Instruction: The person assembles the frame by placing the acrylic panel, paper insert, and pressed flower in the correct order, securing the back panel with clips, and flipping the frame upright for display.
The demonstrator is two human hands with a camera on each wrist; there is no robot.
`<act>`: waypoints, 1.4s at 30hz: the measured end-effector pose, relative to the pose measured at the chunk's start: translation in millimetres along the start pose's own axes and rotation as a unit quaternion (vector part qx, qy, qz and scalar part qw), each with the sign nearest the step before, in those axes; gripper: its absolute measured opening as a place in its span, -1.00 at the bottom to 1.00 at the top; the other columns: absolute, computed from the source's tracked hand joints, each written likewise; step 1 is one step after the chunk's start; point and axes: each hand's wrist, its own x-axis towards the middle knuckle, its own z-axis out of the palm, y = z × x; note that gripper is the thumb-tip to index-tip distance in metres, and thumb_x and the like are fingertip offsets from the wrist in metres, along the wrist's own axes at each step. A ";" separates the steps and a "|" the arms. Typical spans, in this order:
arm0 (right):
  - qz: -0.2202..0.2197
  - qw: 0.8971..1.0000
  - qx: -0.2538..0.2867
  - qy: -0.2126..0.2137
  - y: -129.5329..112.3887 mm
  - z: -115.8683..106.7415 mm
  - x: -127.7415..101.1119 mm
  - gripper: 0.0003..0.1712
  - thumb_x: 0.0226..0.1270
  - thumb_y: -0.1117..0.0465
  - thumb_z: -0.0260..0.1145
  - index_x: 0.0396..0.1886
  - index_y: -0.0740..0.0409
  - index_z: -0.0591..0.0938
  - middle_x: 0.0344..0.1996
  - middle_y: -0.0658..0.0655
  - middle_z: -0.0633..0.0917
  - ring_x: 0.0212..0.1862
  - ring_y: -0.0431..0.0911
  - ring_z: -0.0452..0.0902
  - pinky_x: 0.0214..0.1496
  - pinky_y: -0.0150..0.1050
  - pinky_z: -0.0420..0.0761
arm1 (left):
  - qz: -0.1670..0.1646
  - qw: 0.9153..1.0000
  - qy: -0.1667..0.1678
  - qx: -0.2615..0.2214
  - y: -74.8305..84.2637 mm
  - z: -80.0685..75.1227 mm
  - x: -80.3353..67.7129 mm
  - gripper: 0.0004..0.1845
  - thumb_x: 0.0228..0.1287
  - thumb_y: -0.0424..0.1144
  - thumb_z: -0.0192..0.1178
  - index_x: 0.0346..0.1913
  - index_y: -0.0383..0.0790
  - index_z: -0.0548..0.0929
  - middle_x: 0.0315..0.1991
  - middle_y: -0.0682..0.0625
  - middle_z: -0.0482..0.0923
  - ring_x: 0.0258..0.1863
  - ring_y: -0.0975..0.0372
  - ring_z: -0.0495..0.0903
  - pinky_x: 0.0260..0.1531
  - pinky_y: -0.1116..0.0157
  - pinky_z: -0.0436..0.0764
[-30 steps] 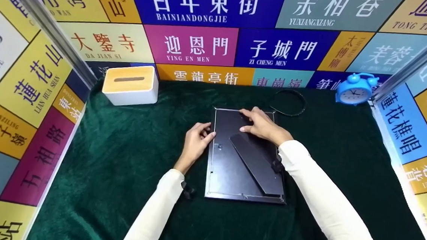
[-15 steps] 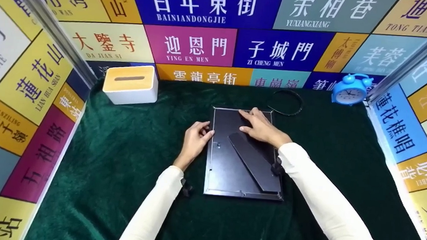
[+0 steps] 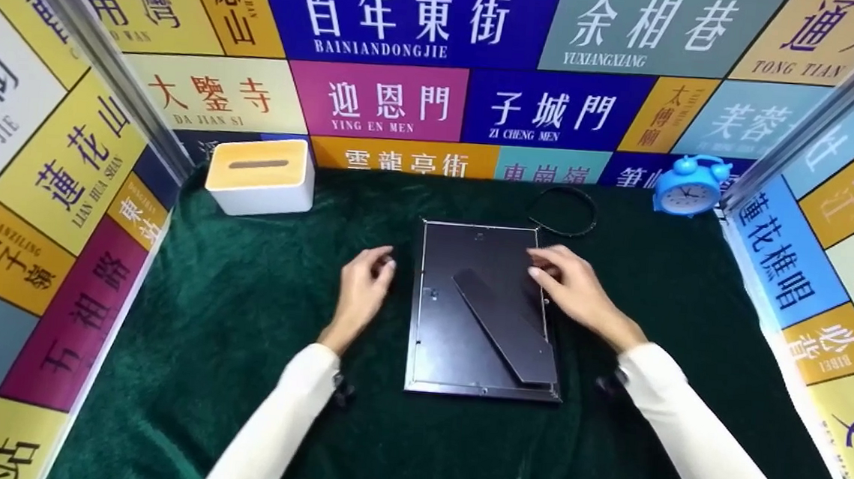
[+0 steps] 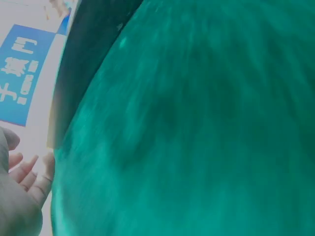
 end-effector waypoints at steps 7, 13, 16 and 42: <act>0.001 0.998 -0.016 0.061 20.2 -29.9 -43.7 -0.61 0.51 0.45 0.44 0.27 0.45 0.72 0.16 0.36 0.76 0.15 0.23 0.72 0.19 -0.60 0.51 | -0.039 0.998 -0.040 0.031 43.2 -64.7 4.9 -0.67 0.57 -0.39 0.31 0.27 -0.45 0.73 -0.01 -0.24 0.76 -0.04 -0.03 0.72 0.01 -0.09 0.69; -0.009 0.994 -0.062 0.086 30.2 -50.9 -68.9 -0.56 0.51 0.43 0.44 0.32 0.44 0.69 0.26 0.43 0.70 0.30 0.30 0.62 0.41 -0.56 0.34 | -0.063 0.990 -0.101 0.072 44.4 -102.6 -1.7 -0.50 0.63 -0.24 0.31 0.50 -0.35 0.59 0.33 -0.33 0.64 0.33 -0.16 0.61 0.22 -0.20 0.66; -0.013 0.992 -0.094 0.086 30.6 -60.2 -76.5 -0.46 0.50 0.36 0.47 0.41 0.41 0.63 0.39 0.45 0.63 0.44 0.37 0.50 0.63 -0.12 0.34 | -0.070 0.979 -0.139 0.132 45.8 -120.4 -5.4 -0.36 0.66 -0.07 0.28 0.63 -0.25 0.46 0.55 -0.29 0.46 0.58 -0.14 0.37 0.51 -0.20 0.42; 0.058 0.974 -0.219 -0.017 17.8 -71.2 -115.4 0.19 0.48 -0.18 0.48 0.83 0.16 0.07 0.77 0.43 -0.05 0.77 0.40 -0.38 0.61 0.55 -0.48 | -0.010 0.896 -0.261 0.359 63.7 -139.5 -32.8 0.16 0.39 0.58 0.17 0.83 0.11 0.00 0.83 -0.16 -0.39 0.74 -0.34 -0.50 0.43 -0.62 -0.49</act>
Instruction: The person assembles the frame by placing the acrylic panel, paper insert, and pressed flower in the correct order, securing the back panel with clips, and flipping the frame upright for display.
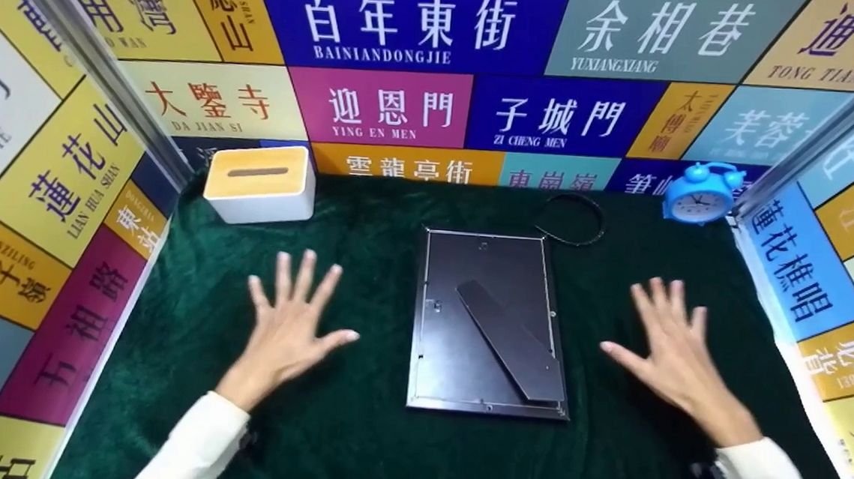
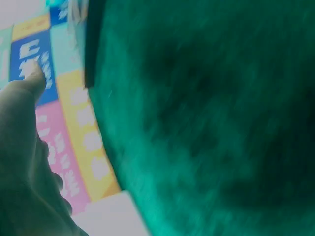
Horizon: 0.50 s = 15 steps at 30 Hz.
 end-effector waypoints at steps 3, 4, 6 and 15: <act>-0.029 0.999 0.026 0.018 -24.1 22.4 7.5 0.04 0.43 -0.08 0.53 0.71 0.29 0.32 0.70 0.48 0.19 0.74 0.45 -0.13 0.63 0.60 -0.20 | 0.033 0.999 0.009 0.000 16.0 20.4 1.8 0.11 0.42 0.55 0.16 0.82 0.06 0.10 0.82 -0.21 -0.25 0.75 -0.36 -0.37 0.44 -0.65 -0.33; -0.039 0.999 0.030 0.022 -33.4 29.0 10.2 -0.01 0.41 -0.06 0.55 0.66 0.32 0.40 0.66 0.48 0.28 0.72 0.46 -0.03 0.62 0.60 -0.09 | 0.042 0.999 0.008 -0.004 21.6 26.6 3.9 0.08 0.44 0.53 0.16 0.81 0.05 0.12 0.82 -0.23 -0.19 0.75 -0.35 -0.33 0.46 -0.65 -0.28; -0.056 0.998 0.032 0.020 -53.5 41.2 17.2 -0.07 0.38 -0.07 0.57 0.56 0.35 0.50 0.59 0.45 0.42 0.65 0.45 0.17 0.59 0.56 0.12 | 0.056 0.998 0.003 -0.019 32.7 37.3 9.3 0.02 0.51 0.47 0.14 0.79 -0.01 0.18 0.80 -0.26 -0.10 0.75 -0.35 -0.24 0.49 -0.63 -0.16; -0.050 0.997 -0.055 -0.038 -124.2 81.4 46.5 0.09 0.35 -0.39 0.48 0.50 0.40 0.55 0.20 0.34 0.62 0.20 0.22 0.50 0.19 0.16 0.55 | 0.068 0.990 0.011 -0.120 78.1 60.2 52.1 -0.41 0.64 -0.11 0.29 0.55 -0.32 0.53 0.60 -0.33 0.40 0.66 -0.24 0.25 0.56 -0.32 0.29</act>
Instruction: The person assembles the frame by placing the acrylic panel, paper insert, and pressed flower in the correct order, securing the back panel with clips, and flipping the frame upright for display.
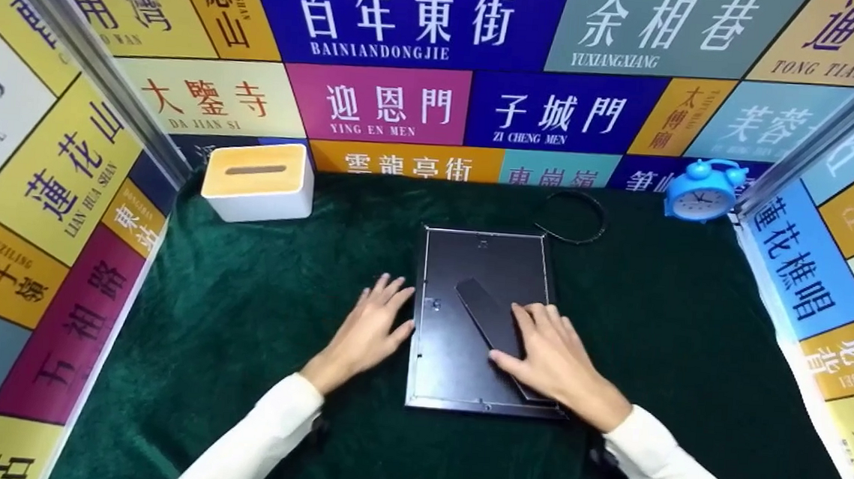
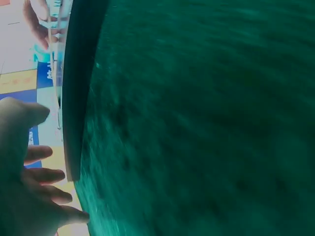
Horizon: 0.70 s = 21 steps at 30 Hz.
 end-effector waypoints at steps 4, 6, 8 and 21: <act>0.018 1.000 -0.015 -0.003 -14.4 5.9 7.4 0.15 0.26 -0.41 0.54 0.44 0.48 0.56 0.13 0.37 0.59 0.14 0.23 0.49 0.19 0.19 0.59 | -0.004 0.997 0.053 -0.064 1.5 8.3 18.8 -0.53 0.55 -0.31 0.34 0.41 -0.41 0.64 0.42 -0.33 0.60 0.49 -0.19 0.52 0.48 -0.16 0.49; 0.027 0.999 -0.020 -0.006 -18.2 7.3 10.1 0.14 0.25 -0.38 0.57 0.41 0.51 0.56 0.09 0.38 0.57 0.13 0.25 0.50 0.22 0.23 0.61 | -0.005 0.991 0.085 -0.103 -6.9 17.3 28.8 -0.56 0.54 -0.31 0.34 0.37 -0.39 0.68 0.35 -0.30 0.67 0.41 -0.13 0.61 0.44 -0.07 0.56; 0.038 0.999 -0.022 -0.006 -20.0 7.6 11.2 0.10 0.24 -0.34 0.60 0.37 0.52 0.57 0.06 0.39 0.56 0.12 0.27 0.54 0.22 0.26 0.63 | -0.009 0.984 0.109 -0.140 -13.3 25.4 40.4 -0.59 0.51 -0.33 0.35 0.33 -0.40 0.70 0.28 -0.29 0.71 0.32 -0.11 0.67 0.37 -0.04 0.61; 0.083 0.996 -0.021 0.003 -28.2 11.5 11.6 -0.10 0.19 -0.29 0.59 0.09 0.46 0.62 -0.07 0.38 0.59 0.01 0.30 0.58 0.05 0.21 0.67 | -0.095 0.964 0.139 -0.203 -63.5 74.5 107.1 -0.53 0.37 -0.32 0.44 0.31 -0.30 0.74 0.10 -0.14 0.80 -0.01 0.08 0.76 0.09 0.12 0.73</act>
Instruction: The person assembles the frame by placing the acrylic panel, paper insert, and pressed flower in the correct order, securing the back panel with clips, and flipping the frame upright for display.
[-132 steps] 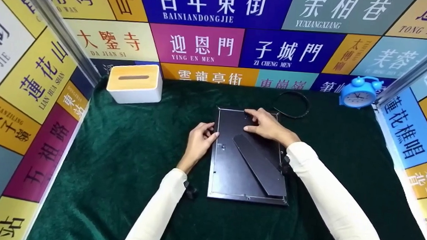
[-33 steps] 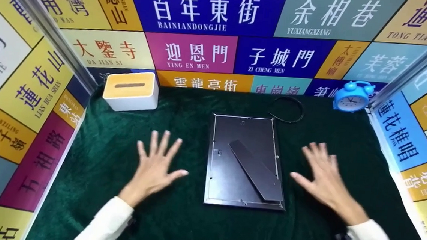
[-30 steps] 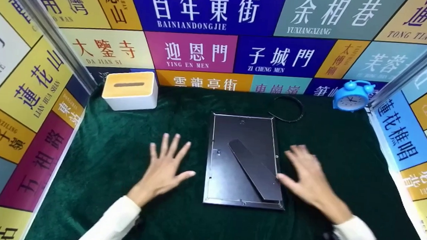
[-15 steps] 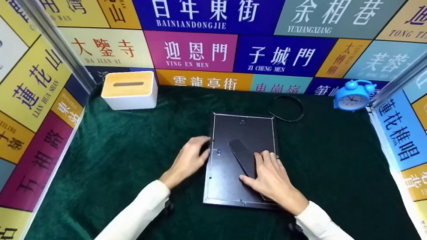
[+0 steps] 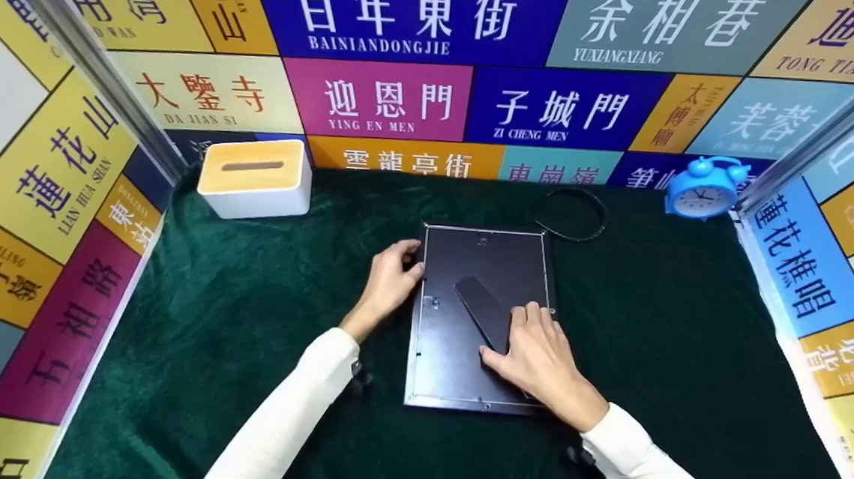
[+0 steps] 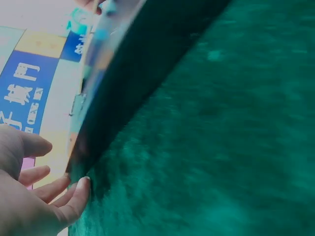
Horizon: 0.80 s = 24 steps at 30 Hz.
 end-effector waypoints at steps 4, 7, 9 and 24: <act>0.009 1.000 0.004 0.000 -1.6 0.5 0.0 -0.11 0.21 -0.27 0.57 0.09 0.47 0.61 -0.04 0.41 0.60 0.03 0.31 0.58 0.11 0.26 0.66 | -0.038 0.999 -0.018 -0.013 -5.3 4.5 14.4 -0.51 0.38 -0.30 0.45 0.34 -0.28 0.73 0.11 -0.12 0.79 -0.04 0.11 0.76 0.06 0.15 0.74; 0.010 1.000 0.007 0.009 -2.0 1.2 0.5 -0.17 0.23 -0.23 0.57 0.05 0.47 0.61 -0.08 0.41 0.62 0.00 0.31 0.60 0.08 0.25 0.69 | -0.065 0.998 -0.022 -0.012 -3.6 5.2 21.6 -0.51 0.39 -0.29 0.44 0.35 -0.31 0.72 0.12 -0.14 0.79 -0.05 0.11 0.76 0.05 0.17 0.73; 0.007 1.000 0.013 0.019 -1.8 2.0 1.0 -0.22 0.25 -0.19 0.56 0.02 0.46 0.62 -0.13 0.39 0.62 -0.05 0.30 0.61 0.02 0.24 0.71 | -0.080 0.997 -0.021 -0.006 -2.3 5.8 25.1 -0.51 0.41 -0.29 0.43 0.35 -0.34 0.72 0.12 -0.16 0.79 -0.05 0.11 0.77 0.05 0.17 0.74; 0.001 0.994 0.091 0.057 4.2 -8.0 -7.3 -0.26 0.25 -0.08 0.60 0.12 0.48 0.66 -0.11 0.37 0.66 -0.08 0.24 0.65 0.03 0.15 0.73 | -0.206 0.960 -0.065 -0.177 69.8 -32.2 13.3 -0.59 0.49 -0.43 0.37 0.31 -0.54 0.69 0.02 -0.26 0.82 -0.07 0.15 0.78 0.04 0.18 0.79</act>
